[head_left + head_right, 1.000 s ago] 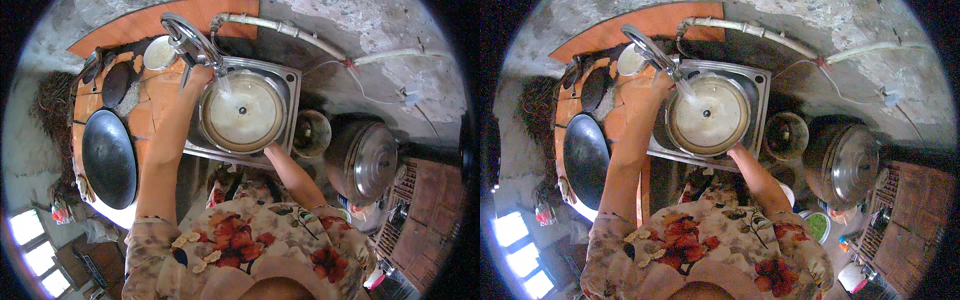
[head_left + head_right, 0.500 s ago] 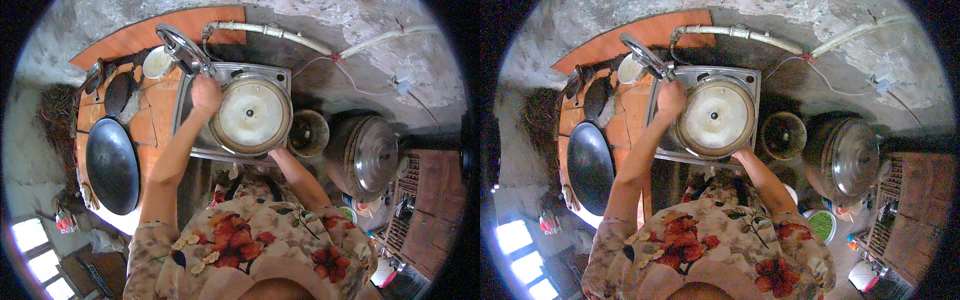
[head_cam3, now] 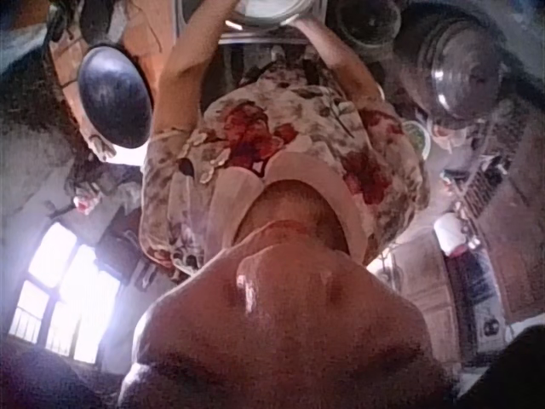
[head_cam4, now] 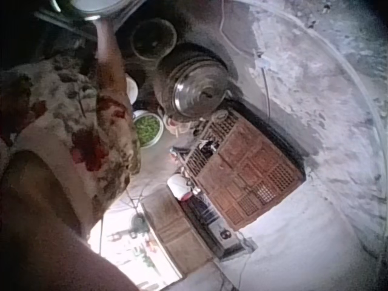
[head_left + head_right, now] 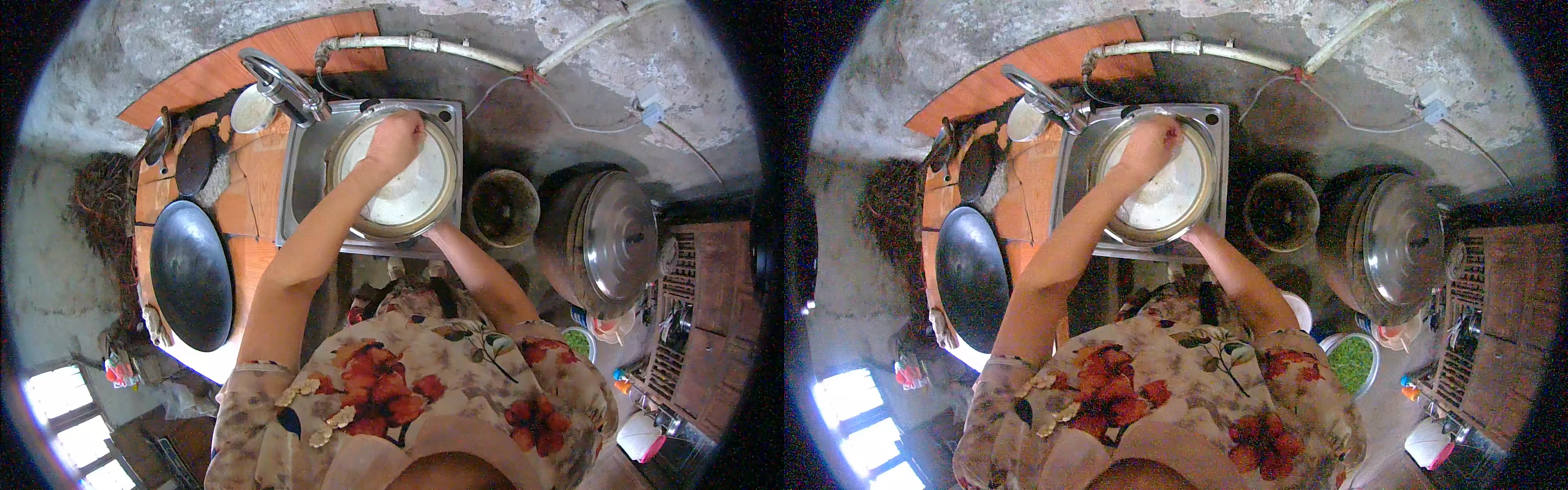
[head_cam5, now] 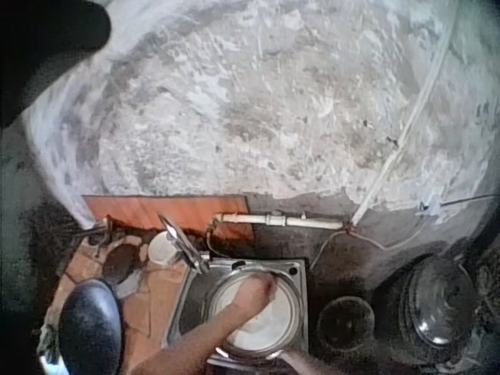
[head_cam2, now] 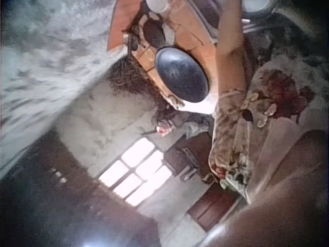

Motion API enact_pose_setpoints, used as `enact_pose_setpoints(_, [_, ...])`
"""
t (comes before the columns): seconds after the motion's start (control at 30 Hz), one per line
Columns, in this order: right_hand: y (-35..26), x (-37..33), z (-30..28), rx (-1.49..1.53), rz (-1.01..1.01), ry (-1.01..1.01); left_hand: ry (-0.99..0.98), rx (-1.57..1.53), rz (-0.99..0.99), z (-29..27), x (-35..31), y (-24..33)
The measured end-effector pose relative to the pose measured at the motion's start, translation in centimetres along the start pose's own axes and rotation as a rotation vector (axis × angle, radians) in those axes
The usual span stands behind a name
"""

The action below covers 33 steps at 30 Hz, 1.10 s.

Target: The person washes the lid of a pressure cooker in a sink, dries it with a cloth, and then wipes down the exterior of an electric kettle with the same cloth.

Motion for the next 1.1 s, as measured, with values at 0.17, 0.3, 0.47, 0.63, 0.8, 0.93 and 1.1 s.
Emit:
enact_pose_setpoints(0.17, [0.3,1.7,-1.6,0.039,-0.064,-0.116,0.065,0.122,-0.081,-0.7,0.8,-0.6])
enact_pose_setpoints(0.3, [1.3,1.5,1.5,-0.010,-0.060,0.037,-0.012,0.152,-0.115,1.0,-0.1,0.2])
enact_pose_setpoints(0.47, [0.9,2.7,0.0,0.035,-0.047,-0.036,-0.002,0.028,-0.029,1.7,-1.5,4.0])
enact_pose_setpoints(0.63, [0.4,2.6,-1.3,0.027,-0.106,0.010,-0.113,-0.057,-0.056,0.6,-4.8,5.9])
enact_pose_setpoints(0.8, [-0.1,2.3,-1.5,0.028,-0.151,0.051,-0.116,-0.186,-0.046,-1.4,-8.4,5.3])
enact_pose_setpoints(0.93, [-0.8,3.0,-1.8,0.050,-0.097,0.018,-0.067,-0.202,-0.049,-3.1,-9.9,4.4])
enact_pose_setpoints(1.1, [-1.7,2.2,-1.7,0.024,-0.195,-0.063,0.021,-0.026,0.050,-4.3,-10.6,3.7])
Point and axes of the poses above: each hand's wrist, its own x-axis towards the middle knuckle, its own z-axis out of the palm, y = z × x, the point moved 3 cm from there along x, towards the middle knuckle, and after that the axes turned 9 degrees about z, right-handed, at the moved point
